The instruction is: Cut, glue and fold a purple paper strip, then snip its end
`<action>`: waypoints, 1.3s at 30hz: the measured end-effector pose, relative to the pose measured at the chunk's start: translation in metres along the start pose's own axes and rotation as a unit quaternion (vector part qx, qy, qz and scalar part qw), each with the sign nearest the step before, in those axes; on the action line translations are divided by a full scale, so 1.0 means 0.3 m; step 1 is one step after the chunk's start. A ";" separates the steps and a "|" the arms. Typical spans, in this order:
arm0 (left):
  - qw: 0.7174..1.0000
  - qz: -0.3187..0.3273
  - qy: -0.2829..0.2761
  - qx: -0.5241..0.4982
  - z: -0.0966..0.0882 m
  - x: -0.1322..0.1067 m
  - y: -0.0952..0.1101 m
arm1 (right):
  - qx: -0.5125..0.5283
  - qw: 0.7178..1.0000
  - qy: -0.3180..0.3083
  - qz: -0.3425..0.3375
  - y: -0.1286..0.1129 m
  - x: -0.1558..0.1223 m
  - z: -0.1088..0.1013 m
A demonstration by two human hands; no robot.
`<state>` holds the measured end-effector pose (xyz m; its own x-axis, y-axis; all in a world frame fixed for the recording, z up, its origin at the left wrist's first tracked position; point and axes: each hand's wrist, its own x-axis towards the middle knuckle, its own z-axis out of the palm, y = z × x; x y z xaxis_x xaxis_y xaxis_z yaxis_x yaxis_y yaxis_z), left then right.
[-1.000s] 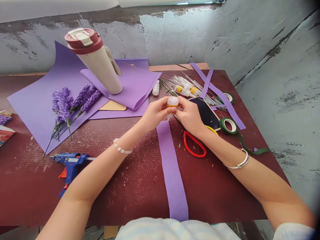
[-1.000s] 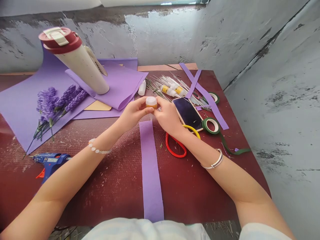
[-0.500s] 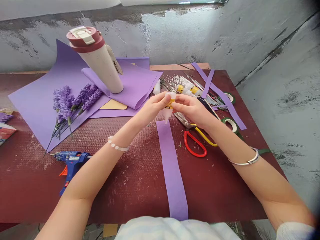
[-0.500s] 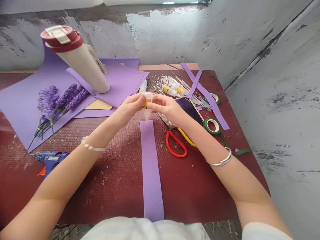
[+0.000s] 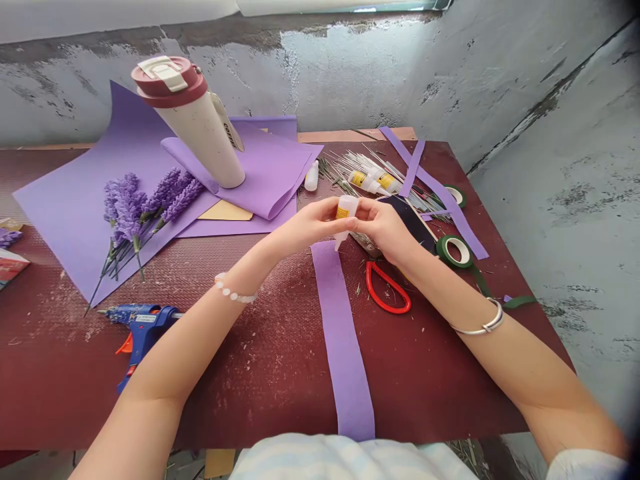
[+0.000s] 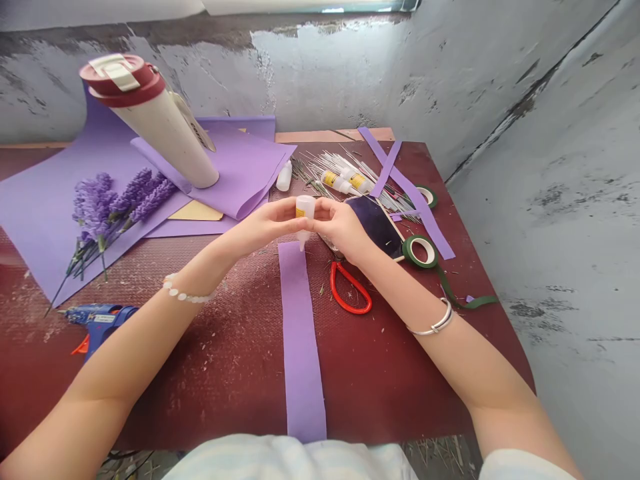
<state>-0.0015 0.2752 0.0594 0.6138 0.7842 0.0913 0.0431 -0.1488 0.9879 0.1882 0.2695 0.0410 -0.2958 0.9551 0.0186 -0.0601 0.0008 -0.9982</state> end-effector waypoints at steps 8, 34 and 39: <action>0.999 0.031 0.021 0.018 -0.018 0.002 -0.020 | -0.061 0.995 0.022 -0.074 0.019 0.012 0.022; 0.966 0.090 0.139 0.198 0.035 0.008 -0.069 | -0.132 0.979 0.105 -0.118 0.028 0.000 0.050; 0.968 0.089 0.139 0.188 0.035 0.007 -0.071 | -0.147 0.975 0.111 -0.121 0.027 -0.001 0.056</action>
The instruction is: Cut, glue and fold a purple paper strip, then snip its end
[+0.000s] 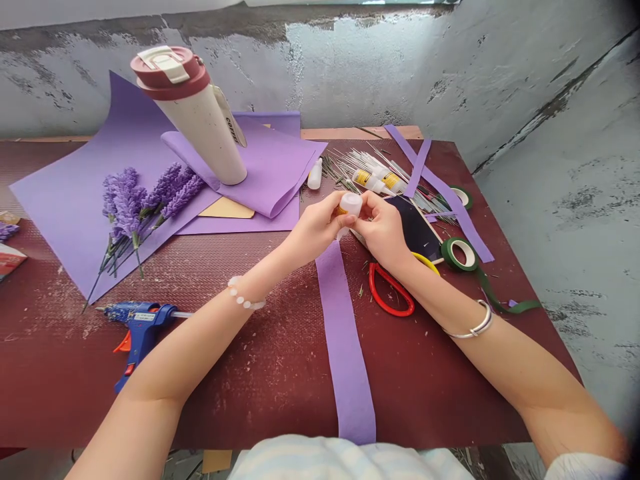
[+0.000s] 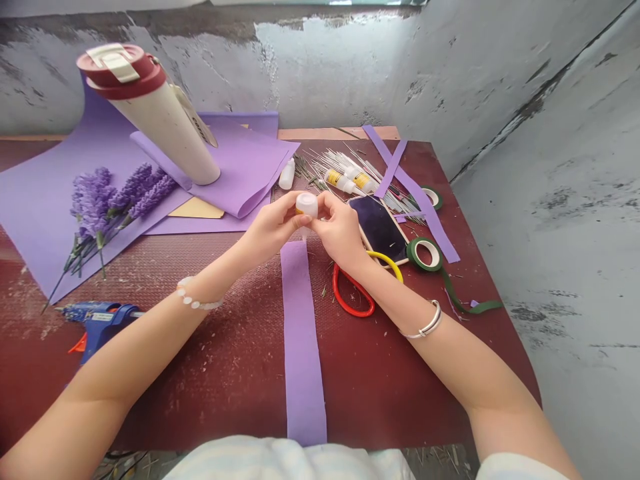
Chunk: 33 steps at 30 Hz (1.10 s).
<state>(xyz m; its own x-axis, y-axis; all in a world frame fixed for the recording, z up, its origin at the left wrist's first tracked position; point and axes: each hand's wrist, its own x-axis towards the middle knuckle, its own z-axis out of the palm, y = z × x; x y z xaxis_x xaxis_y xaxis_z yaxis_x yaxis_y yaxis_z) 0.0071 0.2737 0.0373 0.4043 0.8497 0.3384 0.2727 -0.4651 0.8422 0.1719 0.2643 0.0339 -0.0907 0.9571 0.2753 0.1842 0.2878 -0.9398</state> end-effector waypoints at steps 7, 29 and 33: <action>1.000 -0.008 0.001 0.017 -0.001 -0.002 0.006 | 0.001 1.000 -0.007 0.000 0.004 0.001 -0.002; 0.995 -0.091 0.026 0.011 0.020 -0.041 0.150 | 0.035 0.998 -0.034 0.036 -0.052 -0.044 -0.033; 0.994 -0.105 0.021 0.008 0.020 -0.049 0.187 | 0.039 0.998 -0.035 0.042 -0.085 -0.055 -0.044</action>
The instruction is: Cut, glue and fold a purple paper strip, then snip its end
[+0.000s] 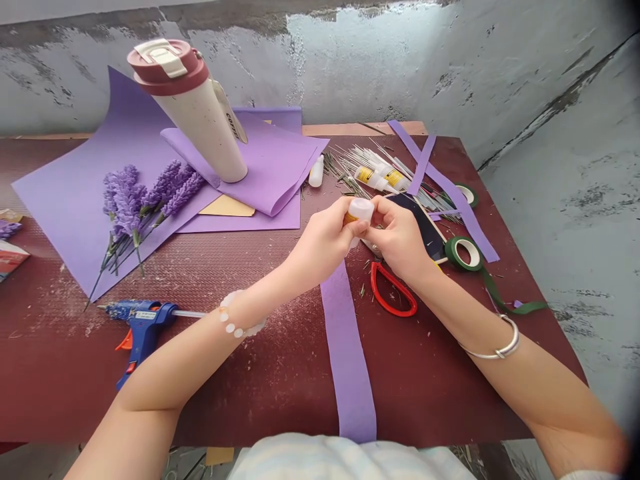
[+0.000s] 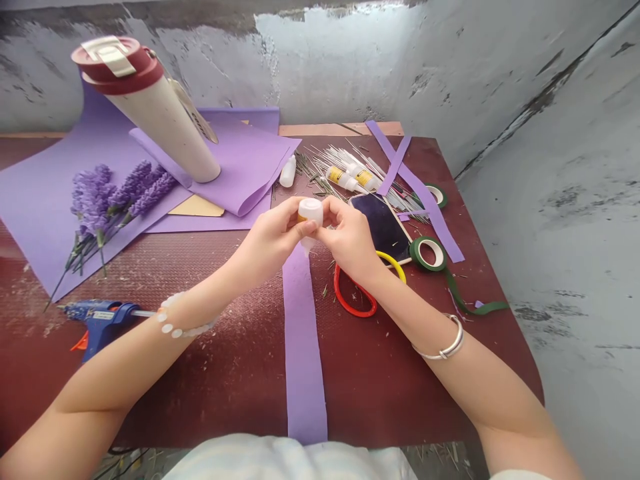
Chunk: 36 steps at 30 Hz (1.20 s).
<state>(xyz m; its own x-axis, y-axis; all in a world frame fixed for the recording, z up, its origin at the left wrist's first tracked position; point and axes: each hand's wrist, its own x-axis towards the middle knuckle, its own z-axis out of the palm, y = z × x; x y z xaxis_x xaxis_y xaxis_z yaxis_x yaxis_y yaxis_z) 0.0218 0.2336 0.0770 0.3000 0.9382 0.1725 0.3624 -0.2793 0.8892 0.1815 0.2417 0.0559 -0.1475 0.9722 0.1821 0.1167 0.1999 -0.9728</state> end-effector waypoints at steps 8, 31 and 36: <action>1.000 -0.007 -0.008 0.000 -0.009 -0.026 0.039 | 0.019 0.999 -0.013 0.025 -0.044 -0.023 -0.008; 0.998 -0.056 -0.035 -0.013 -0.032 -0.084 0.150 | 0.029 0.999 -0.022 0.040 -0.114 -0.081 -0.014; 0.998 -0.061 -0.035 0.002 -0.038 -0.098 0.175 | 0.026 0.998 -0.028 0.040 -0.139 -0.093 -0.018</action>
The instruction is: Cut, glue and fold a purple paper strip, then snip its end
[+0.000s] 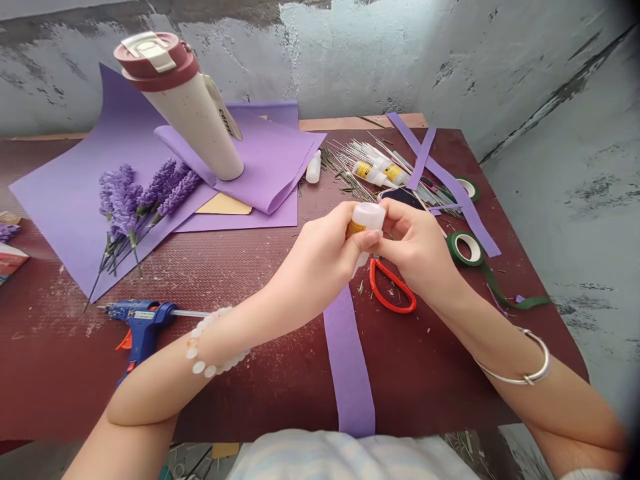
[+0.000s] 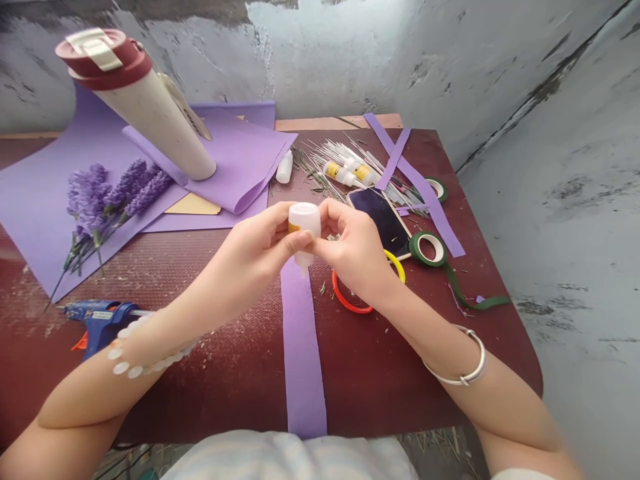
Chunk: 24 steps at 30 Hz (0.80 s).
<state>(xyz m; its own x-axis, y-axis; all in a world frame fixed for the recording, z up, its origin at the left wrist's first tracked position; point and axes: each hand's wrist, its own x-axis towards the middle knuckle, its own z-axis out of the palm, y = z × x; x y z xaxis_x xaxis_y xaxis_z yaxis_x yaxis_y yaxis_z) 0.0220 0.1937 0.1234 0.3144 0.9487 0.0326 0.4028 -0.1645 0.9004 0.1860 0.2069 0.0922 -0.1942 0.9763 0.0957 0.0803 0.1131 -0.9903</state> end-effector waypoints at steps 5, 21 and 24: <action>1.000 -0.013 -0.007 -0.009 -0.003 -0.022 0.025 | 0.000 1.000 -0.004 0.014 -0.024 -0.019 -0.001; 0.999 -0.015 -0.020 -0.039 -0.012 -0.067 0.064 | -0.008 0.999 -0.010 0.035 -0.072 -0.056 0.002; 0.999 -0.012 -0.025 -0.020 -0.019 -0.065 0.069 | -0.002 0.999 -0.015 0.032 -0.073 -0.054 0.002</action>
<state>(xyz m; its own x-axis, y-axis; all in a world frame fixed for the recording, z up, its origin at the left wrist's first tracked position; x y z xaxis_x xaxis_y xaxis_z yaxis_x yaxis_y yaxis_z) 0.0192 0.1734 0.1438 0.3476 0.9376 -0.0099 0.3761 -0.1298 0.9174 0.1869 0.1884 0.1122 -0.2173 0.9757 0.0292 0.0977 0.0515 -0.9939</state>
